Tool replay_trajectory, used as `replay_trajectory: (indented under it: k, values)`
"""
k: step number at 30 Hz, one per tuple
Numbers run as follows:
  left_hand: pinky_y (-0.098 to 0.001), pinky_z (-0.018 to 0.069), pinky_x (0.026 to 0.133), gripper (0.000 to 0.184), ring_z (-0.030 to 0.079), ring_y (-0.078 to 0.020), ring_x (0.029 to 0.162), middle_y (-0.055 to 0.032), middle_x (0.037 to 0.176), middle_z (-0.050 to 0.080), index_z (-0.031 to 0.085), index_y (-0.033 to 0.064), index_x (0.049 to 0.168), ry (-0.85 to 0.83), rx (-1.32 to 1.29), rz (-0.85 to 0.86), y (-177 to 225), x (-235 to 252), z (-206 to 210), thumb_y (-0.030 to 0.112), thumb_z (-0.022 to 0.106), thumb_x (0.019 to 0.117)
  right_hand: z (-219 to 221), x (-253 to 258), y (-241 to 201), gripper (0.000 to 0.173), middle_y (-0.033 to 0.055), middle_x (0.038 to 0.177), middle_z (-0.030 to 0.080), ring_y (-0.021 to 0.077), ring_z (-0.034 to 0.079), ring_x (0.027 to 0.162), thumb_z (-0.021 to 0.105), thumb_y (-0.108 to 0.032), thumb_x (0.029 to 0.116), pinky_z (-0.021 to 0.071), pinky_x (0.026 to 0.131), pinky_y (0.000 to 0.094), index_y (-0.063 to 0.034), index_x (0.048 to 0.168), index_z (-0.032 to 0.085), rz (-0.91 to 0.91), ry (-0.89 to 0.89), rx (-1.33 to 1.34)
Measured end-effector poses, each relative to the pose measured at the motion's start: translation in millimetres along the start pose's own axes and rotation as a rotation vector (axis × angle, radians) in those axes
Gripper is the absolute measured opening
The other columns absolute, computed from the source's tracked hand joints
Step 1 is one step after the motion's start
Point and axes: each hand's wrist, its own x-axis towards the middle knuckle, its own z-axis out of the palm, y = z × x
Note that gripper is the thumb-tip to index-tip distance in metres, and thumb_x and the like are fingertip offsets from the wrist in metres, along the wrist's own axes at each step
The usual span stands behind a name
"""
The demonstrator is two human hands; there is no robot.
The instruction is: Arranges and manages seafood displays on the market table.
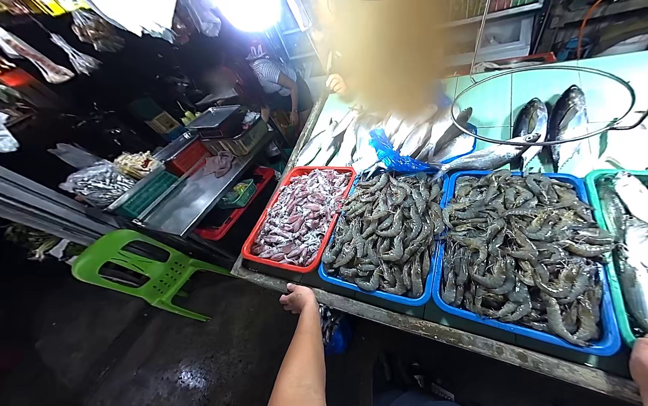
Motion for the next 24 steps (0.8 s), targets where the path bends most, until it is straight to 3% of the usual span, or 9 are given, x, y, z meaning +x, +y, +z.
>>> replay_trajectory:
  k: [24]
  values:
    - [-0.0529, 0.0494, 0.102, 0.06, 0.055, -0.0405, 0.132, -0.0264, 0.144, 0.054, 0.047, 0.0027, 0.147, -0.007, -0.008, -0.001, 0.8, -1.2, -2.6, 0.048, 0.039, 0.1087, -1.5, -0.3, -0.7, 0.041, 0.0139, 0.112, 0.074, 0.0322, 0.066, 0.113, 0.043, -0.03, 0.1007, 0.0391, 0.108, 0.053, -0.0064, 0.116, 0.073, 0.01, -0.016, -0.007]
